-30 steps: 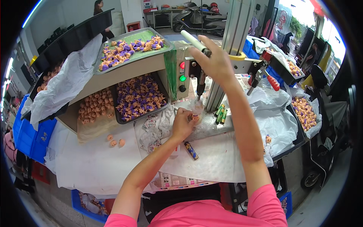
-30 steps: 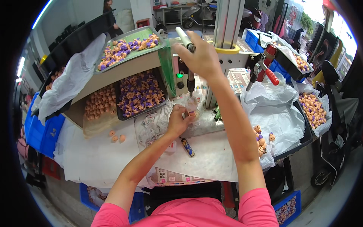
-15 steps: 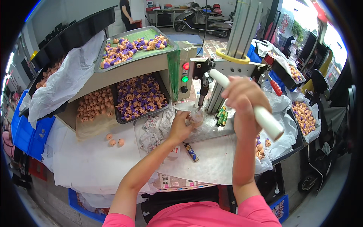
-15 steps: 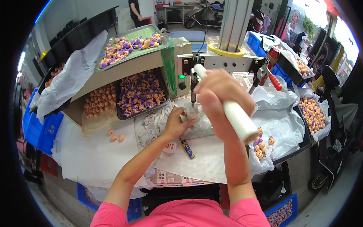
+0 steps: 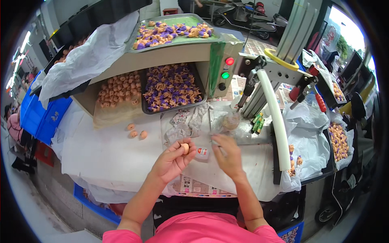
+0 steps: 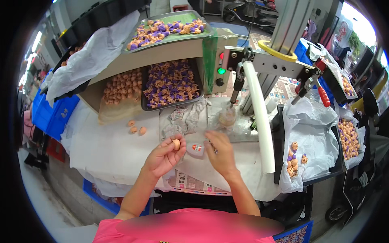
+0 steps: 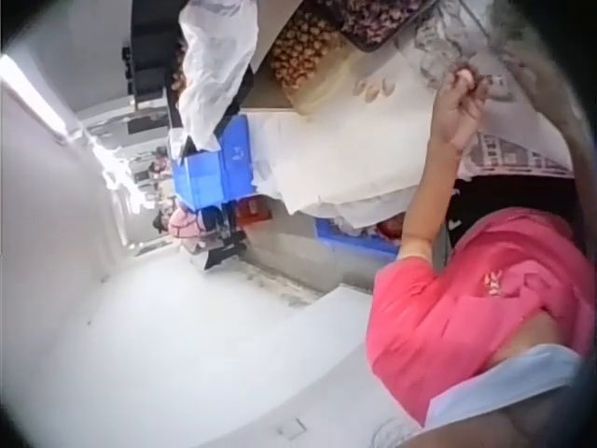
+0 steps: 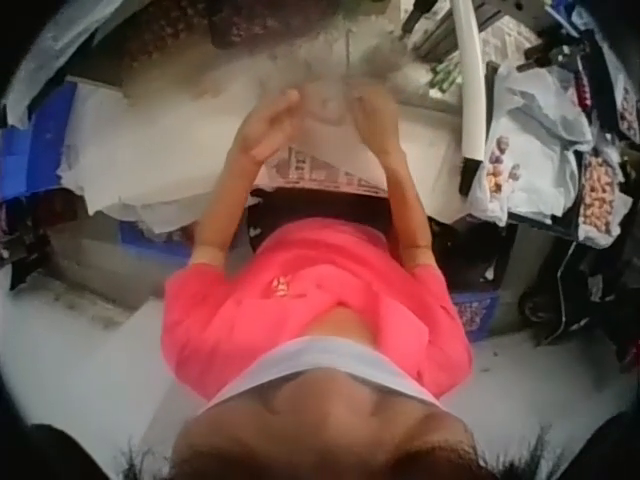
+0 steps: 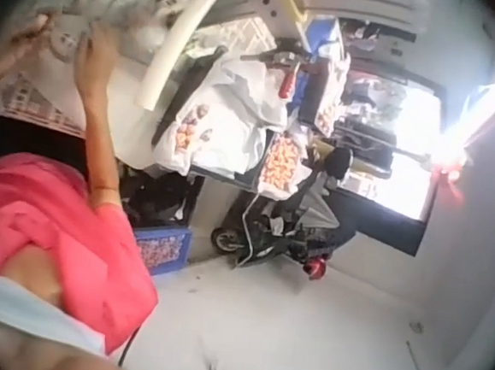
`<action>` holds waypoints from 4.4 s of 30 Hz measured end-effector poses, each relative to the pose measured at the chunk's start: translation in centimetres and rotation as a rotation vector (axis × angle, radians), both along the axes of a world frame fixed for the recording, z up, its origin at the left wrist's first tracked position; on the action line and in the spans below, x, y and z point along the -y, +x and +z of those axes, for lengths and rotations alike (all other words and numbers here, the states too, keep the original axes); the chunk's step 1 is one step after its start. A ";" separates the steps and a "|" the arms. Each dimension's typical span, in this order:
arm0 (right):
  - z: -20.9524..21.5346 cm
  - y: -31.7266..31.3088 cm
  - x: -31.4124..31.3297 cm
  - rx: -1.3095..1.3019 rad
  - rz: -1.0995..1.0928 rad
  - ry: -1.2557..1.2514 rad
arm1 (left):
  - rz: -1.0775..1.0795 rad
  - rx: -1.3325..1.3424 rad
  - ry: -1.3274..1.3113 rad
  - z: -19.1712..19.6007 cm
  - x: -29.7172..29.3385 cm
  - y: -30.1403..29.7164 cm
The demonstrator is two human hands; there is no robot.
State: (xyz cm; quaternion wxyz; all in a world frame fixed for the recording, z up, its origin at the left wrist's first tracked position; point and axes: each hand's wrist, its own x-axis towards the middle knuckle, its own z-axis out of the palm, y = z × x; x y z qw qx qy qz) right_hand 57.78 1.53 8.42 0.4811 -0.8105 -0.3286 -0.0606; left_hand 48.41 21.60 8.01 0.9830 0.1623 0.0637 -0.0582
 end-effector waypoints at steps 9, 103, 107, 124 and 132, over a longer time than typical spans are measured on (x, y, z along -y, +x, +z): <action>-2.7 -3.7 -5.5 0.078 0.028 -0.397 | 0.055 -0.028 -0.050 -3.2 -1.9 -7.2; -3.8 -7.4 1.6 -0.079 -0.091 0.145 | 0.025 -0.121 0.153 -8.8 1.8 -4.8; -3.6 -7.4 1.6 -0.074 -0.096 0.145 | 0.024 -0.118 0.147 -8.7 1.8 -5.0; -4.9 -7.9 -3.1 -0.251 -0.130 0.211 | 0.041 -0.184 -0.039 -8.5 -1.2 -7.1; -6.9 -6.3 -9.7 -0.078 -0.022 -0.101 | 0.029 -0.124 -0.110 -6.5 -4.6 -10.5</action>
